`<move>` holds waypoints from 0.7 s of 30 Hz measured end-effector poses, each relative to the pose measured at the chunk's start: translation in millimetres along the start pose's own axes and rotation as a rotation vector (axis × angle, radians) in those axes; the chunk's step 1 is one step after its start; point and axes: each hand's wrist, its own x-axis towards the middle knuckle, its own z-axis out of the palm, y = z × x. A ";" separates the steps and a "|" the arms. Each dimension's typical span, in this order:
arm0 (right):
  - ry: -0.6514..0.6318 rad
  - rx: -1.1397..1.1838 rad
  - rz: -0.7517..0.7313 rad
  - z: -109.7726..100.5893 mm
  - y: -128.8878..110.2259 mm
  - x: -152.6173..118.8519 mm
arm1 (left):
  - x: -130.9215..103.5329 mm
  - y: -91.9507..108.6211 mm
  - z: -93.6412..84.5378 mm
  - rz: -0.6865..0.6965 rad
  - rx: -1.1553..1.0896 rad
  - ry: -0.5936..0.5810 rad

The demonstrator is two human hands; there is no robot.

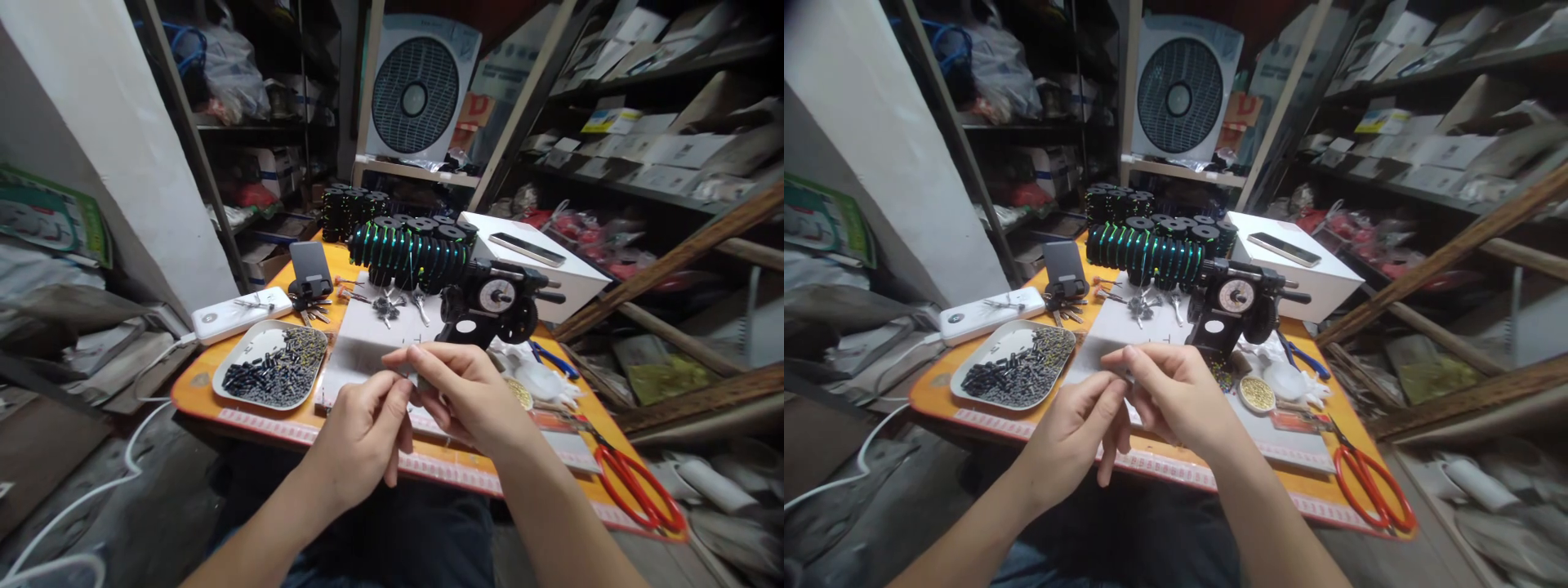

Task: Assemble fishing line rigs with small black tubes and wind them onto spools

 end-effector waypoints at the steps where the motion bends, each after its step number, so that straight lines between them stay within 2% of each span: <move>1: -0.020 0.080 0.027 -0.5 0.6 1.5 | 0.6 -1.8 0.4 -0.006 -0.051 -0.010; 4: -0.040 0.266 0.083 -0.6 5.9 8.3 | 1.5 -10.7 3.7 -0.017 -0.178 -0.044; 8: 0.019 0.349 0.095 3.5 16.7 18.6 | -3.4 -24.7 9.7 -0.051 -0.339 -0.034; 17: 0.082 0.391 0.062 1.4 19.3 21.6 | -32.8 -40.6 13.9 -0.182 -0.529 0.002; 21: 0.074 0.382 0.075 -0.6 20.9 21.0 | -40.3 -45.4 14.3 -0.227 -0.704 -0.057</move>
